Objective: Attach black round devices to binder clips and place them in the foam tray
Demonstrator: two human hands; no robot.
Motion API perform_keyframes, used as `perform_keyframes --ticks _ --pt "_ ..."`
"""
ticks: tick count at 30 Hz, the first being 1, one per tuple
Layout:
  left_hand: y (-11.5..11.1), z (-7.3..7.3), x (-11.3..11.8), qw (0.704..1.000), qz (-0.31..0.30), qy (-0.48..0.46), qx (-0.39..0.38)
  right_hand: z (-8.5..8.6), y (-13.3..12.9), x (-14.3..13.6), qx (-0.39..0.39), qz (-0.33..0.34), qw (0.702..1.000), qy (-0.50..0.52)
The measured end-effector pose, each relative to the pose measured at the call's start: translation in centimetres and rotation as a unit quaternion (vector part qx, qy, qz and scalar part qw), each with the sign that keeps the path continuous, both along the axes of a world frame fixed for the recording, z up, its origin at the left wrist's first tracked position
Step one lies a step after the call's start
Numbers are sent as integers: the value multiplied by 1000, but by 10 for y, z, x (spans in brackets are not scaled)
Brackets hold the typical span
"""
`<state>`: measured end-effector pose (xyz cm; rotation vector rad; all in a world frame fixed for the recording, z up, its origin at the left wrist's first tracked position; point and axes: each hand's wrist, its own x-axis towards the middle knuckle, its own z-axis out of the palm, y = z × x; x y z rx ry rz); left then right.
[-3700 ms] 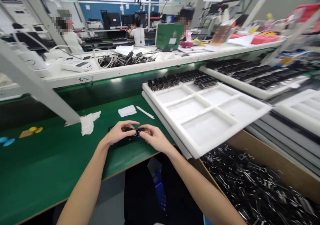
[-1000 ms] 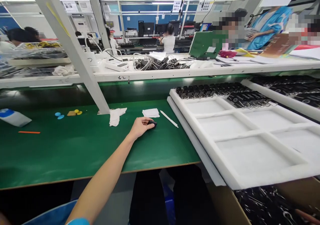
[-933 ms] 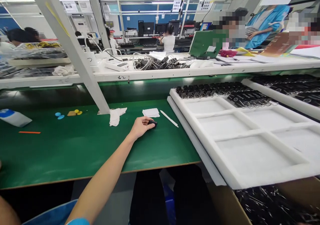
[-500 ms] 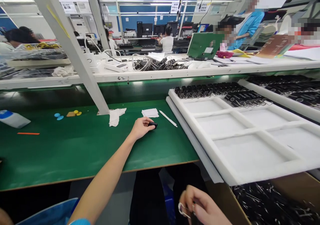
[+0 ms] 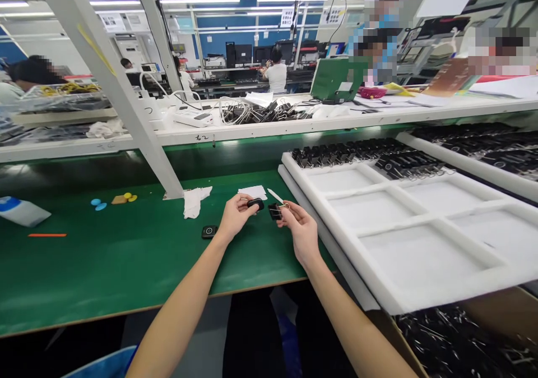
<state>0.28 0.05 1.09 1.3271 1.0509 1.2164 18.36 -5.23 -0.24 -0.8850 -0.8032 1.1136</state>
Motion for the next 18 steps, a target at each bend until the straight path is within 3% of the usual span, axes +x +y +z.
perform_keyframes --ticks 6,13,18 --pt "0 6 -1 994 -36 -80 -67 -11 24 0 -49 21 997 54" --pt "-6 10 1 988 -88 -73 -104 -15 20 5 -44 16 996 78" --pt "-5 9 0 990 -92 -44 -101 -13 18 5 -32 32 996 72"
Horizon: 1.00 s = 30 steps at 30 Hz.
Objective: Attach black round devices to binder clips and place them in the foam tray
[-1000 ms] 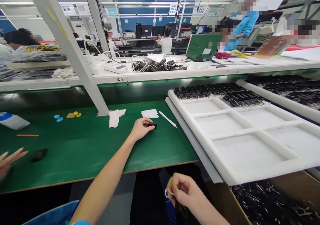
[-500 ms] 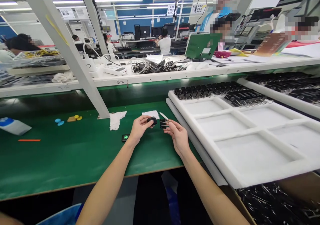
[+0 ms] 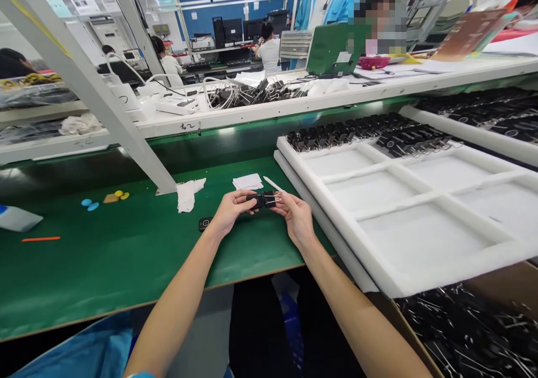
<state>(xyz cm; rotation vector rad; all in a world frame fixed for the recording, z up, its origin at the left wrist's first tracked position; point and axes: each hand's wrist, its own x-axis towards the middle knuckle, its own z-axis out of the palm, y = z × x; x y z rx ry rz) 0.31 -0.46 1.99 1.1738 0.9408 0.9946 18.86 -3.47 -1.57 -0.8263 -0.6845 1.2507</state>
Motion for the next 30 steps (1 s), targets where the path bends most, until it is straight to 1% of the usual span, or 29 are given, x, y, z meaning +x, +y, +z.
perform_keyframes --ticks 6,9,13,21,24,26,27,28,30 --pt "2 -3 -2 1000 1 4 4 1 -2 0 -3 10 1000 -5" --pt "1 -3 -2 999 1 29 22 0 -3 0 -1 13 1000 -15" --pt "1 -3 -2 998 8 59 36 -2 -2 -2 -1 -1 999 -37" --pt "3 -5 -1 998 11 56 27 -6 -1 -4 -6 -7 999 -43" --pt "3 -5 -1 998 18 52 25 -2 -2 -8 -23 7 998 -52" --pt "4 -4 -2 998 24 47 32 6 -12 -8 -34 17 997 -69" --pt "4 -4 -3 998 29 40 40 11 -22 -4 -35 23 996 -84" --pt "4 -3 -5 998 35 31 48 16 -37 4 -34 41 992 -112" --pt "4 -2 -7 997 49 8 61 24 -80 31 -29 109 976 -188"
